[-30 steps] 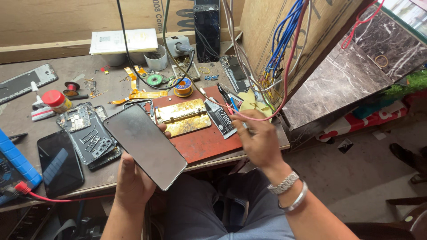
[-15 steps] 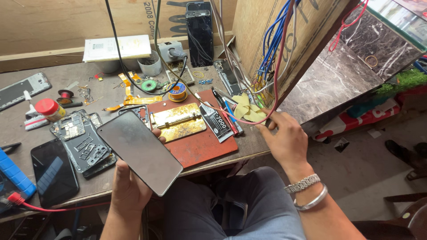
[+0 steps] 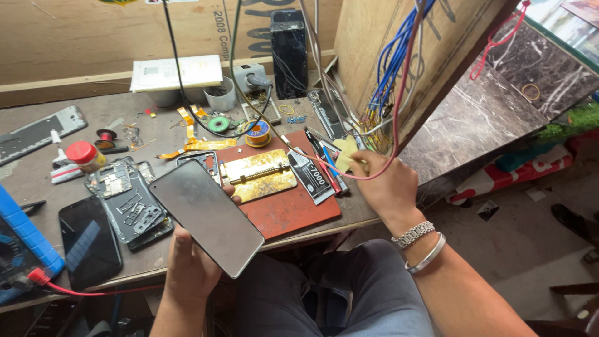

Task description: The person works at a cluttered repair bench on a disassembled smartphone. They handle the phone frame and internal components, use a screwdriver on the device, reposition parts, and lift the phone to view it while continuing to work on its internals.

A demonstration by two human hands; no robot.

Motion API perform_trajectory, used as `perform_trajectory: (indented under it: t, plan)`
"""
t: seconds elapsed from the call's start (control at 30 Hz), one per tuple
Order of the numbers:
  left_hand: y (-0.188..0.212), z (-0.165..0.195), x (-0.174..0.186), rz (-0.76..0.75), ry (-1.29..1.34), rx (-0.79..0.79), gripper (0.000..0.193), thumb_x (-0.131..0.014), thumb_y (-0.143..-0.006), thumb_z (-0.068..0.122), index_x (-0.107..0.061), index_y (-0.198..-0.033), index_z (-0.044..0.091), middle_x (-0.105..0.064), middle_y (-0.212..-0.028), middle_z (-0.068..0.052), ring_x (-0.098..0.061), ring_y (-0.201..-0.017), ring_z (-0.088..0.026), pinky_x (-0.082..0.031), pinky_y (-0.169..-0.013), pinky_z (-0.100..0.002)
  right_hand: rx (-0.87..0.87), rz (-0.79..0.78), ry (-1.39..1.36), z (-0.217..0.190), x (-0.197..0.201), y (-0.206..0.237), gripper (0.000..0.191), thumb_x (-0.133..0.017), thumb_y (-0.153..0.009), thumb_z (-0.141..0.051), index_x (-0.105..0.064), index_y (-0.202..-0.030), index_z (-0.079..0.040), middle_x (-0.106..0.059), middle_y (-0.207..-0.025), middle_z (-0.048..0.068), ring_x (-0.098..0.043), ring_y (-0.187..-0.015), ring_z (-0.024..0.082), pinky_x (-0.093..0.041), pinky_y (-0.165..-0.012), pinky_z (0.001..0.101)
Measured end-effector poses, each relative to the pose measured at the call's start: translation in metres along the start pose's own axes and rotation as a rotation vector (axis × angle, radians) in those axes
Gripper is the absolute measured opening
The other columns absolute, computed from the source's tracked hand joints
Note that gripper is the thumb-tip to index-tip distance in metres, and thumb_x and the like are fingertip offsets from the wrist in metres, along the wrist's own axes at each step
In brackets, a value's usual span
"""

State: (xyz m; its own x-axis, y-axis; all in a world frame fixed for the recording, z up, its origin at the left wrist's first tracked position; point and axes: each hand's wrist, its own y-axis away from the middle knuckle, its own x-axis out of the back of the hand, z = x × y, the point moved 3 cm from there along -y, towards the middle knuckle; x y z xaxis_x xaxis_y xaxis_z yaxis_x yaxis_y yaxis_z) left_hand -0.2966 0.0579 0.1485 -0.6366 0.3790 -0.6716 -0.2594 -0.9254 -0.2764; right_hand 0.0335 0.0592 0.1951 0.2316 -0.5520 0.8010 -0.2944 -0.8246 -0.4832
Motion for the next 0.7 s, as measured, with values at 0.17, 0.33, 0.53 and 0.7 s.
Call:
perform_trajectory:
  t: [0.17, 0.33, 0.53, 0.7]
  plan:
    - [-0.002, 0.001, -0.001, 0.004, 0.001, 0.004, 0.104, -0.082, -0.082, 0.057, -0.035, -0.154, -0.001, -0.05, -0.149, -0.021, -0.054, -0.133, -0.032, -0.05, -0.106, -0.05, -0.016, 0.179, -0.285, 0.016, -0.005, 0.009, 0.024, -0.068, -0.097, -0.035, -0.075, -0.104, -0.014, -0.074, -0.084, 0.013, -0.073, -0.075, 0.03, -0.056, -0.067, 0.0439]
    - [-0.002, -0.003, 0.005, -0.008, 0.041, 0.03, 0.102, -0.081, -0.083, 0.055, -0.034, -0.155, 0.0, -0.049, -0.151, -0.02, -0.056, -0.131, -0.031, -0.05, -0.104, -0.05, -0.271, 0.325, -1.336, 0.051, 0.02, 0.024, 0.022, -0.068, -0.102, -0.022, -0.065, -0.114, -0.004, -0.065, -0.108, 0.017, -0.056, -0.096, 0.032, -0.049, -0.085, 0.0395]
    - [0.007, -0.011, 0.027, 0.027, 0.025, 0.055, 0.1, -0.075, -0.087, 0.058, -0.033, -0.156, 0.0, -0.047, -0.155, -0.019, -0.053, -0.131, -0.033, -0.044, -0.107, -0.053, -0.235, -0.117, -1.421, 0.098, 0.06, 0.047, 0.039, -0.075, -0.077, -0.026, -0.065, -0.11, -0.008, -0.07, -0.104, 0.007, -0.069, -0.096, 0.023, -0.059, -0.082, 0.0374]
    - [0.013, -0.01, 0.035, 0.128, -0.025, 0.116, 0.105, -0.072, -0.085, 0.062, -0.032, -0.159, -0.002, -0.045, -0.158, -0.017, -0.049, -0.138, -0.03, -0.04, -0.112, -0.05, -0.561, -0.541, -0.733, 0.164, 0.052, 0.092, 0.024, -0.063, -0.1, -0.022, -0.063, -0.114, -0.003, -0.077, -0.095, 0.015, -0.068, -0.066, 0.029, -0.053, -0.056, 0.0375]
